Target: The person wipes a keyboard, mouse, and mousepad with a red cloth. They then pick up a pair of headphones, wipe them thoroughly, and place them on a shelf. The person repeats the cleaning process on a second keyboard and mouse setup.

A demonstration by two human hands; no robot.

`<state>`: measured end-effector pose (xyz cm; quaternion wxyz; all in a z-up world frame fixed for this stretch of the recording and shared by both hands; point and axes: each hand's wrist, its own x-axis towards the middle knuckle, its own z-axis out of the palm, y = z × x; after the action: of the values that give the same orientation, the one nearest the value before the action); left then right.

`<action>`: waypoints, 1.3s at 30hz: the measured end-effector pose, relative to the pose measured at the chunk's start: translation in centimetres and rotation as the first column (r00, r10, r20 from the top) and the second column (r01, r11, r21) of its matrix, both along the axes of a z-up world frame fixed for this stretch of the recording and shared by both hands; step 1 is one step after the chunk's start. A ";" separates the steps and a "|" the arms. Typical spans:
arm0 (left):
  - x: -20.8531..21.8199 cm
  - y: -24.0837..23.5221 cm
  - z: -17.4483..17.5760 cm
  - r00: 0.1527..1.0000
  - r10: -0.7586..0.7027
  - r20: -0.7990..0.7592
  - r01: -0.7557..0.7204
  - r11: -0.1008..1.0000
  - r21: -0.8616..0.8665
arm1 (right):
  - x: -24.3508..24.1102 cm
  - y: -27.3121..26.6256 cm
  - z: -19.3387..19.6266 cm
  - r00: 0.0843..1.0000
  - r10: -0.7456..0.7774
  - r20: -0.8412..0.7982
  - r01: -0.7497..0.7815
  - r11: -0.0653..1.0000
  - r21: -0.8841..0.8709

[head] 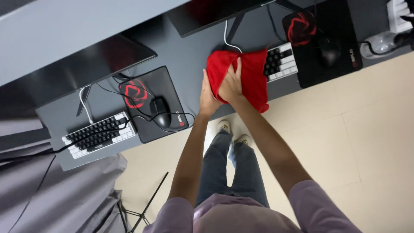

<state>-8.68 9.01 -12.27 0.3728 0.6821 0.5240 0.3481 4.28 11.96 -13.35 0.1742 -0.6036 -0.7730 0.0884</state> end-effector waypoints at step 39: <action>9.4 -5.2 1.6 0.838 0.307 -0.451 -0.241 0.950 0.199 | 22.2 -5.8 -0.8 0.996 -0.034 0.081 0.033 0.999 0.010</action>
<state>0.69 3.84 -10.64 0.1322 0.6878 0.6671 0.2539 26.50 6.21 -14.11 0.1469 -0.6187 -0.7696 0.0576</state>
